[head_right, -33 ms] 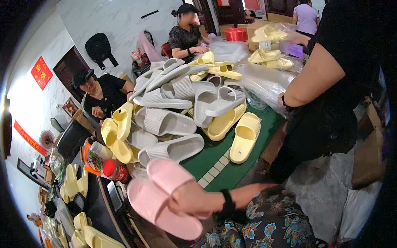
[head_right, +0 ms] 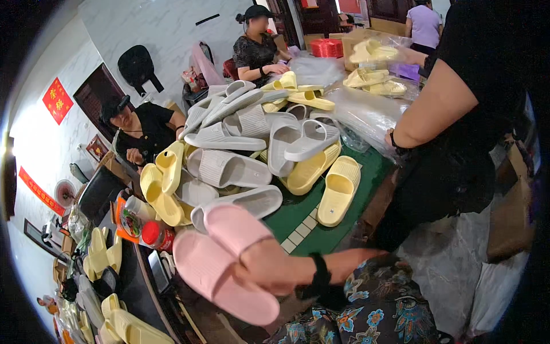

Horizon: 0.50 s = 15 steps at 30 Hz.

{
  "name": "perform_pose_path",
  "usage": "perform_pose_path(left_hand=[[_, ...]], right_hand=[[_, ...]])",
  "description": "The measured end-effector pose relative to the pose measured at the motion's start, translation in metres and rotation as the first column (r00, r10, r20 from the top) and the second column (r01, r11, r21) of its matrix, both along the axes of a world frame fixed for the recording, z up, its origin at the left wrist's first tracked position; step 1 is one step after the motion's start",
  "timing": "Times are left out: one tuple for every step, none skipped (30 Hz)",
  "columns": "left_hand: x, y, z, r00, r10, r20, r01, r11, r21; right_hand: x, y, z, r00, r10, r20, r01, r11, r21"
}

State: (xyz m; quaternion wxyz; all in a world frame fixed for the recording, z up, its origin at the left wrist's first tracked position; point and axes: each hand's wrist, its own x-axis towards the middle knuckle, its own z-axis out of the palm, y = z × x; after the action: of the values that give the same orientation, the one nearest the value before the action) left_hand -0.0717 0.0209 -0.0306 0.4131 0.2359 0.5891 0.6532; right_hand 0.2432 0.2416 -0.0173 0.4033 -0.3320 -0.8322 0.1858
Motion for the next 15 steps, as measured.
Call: perform_pose_path(left_hand=[[0.012,-0.002,0.002,1.000,-0.002,-0.003,0.002,1.000,-0.015],[0.023,-0.002,0.005,1.000,-0.017,-0.003,0.017,1.000,-0.021],[0.033,-0.002,0.008,1.000,-0.029,-0.004,0.029,0.999,-0.027],[0.046,0.011,0.013,0.996,-0.092,0.013,0.092,0.996,-0.014],[0.057,0.014,0.011,0.992,-0.127,0.021,0.128,0.992,-0.014],[0.065,0.013,0.013,0.992,-0.127,0.014,0.128,0.992,-0.020],[0.072,0.012,0.016,0.992,-0.129,0.006,0.129,0.991,-0.026],[0.082,0.024,0.016,0.983,-0.185,0.024,0.185,0.983,-0.007],[0.088,0.022,0.016,0.984,-0.178,0.019,0.179,0.984,-0.018],[0.093,0.021,0.016,0.985,-0.172,0.013,0.172,0.985,-0.030],[0.098,0.023,0.017,0.981,-0.193,0.013,0.193,0.981,-0.030],[0.103,0.023,0.020,0.978,-0.209,0.013,0.209,0.977,-0.036],[0.107,0.023,0.022,0.975,-0.222,0.012,0.222,0.974,-0.043],[0.114,0.027,0.026,0.967,-0.254,0.015,0.255,0.966,-0.045],[0.117,0.026,0.026,0.964,-0.267,0.015,0.267,0.962,-0.055]], right_hand=[[0.015,0.015,0.036,0.952,-0.118,0.281,0.158,0.979,-0.127],[0.033,0.036,0.065,0.946,-0.190,0.263,0.214,0.975,-0.062],[0.044,0.055,0.088,0.943,-0.302,0.140,0.320,0.938,-0.133],[0.072,0.077,0.118,0.888,-0.453,0.072,0.457,0.888,-0.050],[0.088,0.096,0.131,0.826,-0.563,-0.009,0.563,0.826,0.011],[0.087,0.108,0.125,0.835,-0.550,-0.018,0.550,0.835,0.007],[0.088,0.119,0.116,0.821,-0.562,-0.103,0.570,0.817,0.086],[0.107,0.120,0.125,0.776,-0.605,-0.176,0.630,0.751,0.195],[0.094,0.108,0.124,0.862,-0.494,-0.118,0.498,0.867,0.012],[0.078,0.088,0.117,0.929,-0.359,-0.085,0.341,0.924,-0.177],[0.067,0.085,0.089,0.962,-0.257,-0.093,0.245,0.961,-0.129],[0.060,0.073,0.077,0.993,-0.067,-0.100,0.034,0.951,-0.307],[0.050,0.065,0.056,0.993,0.044,-0.108,-0.082,0.923,-0.375],[0.047,0.061,0.030,0.987,0.108,-0.122,-0.152,0.878,-0.453],[0.041,0.055,0.014,0.950,0.161,-0.267,-0.303,0.674,-0.674]])
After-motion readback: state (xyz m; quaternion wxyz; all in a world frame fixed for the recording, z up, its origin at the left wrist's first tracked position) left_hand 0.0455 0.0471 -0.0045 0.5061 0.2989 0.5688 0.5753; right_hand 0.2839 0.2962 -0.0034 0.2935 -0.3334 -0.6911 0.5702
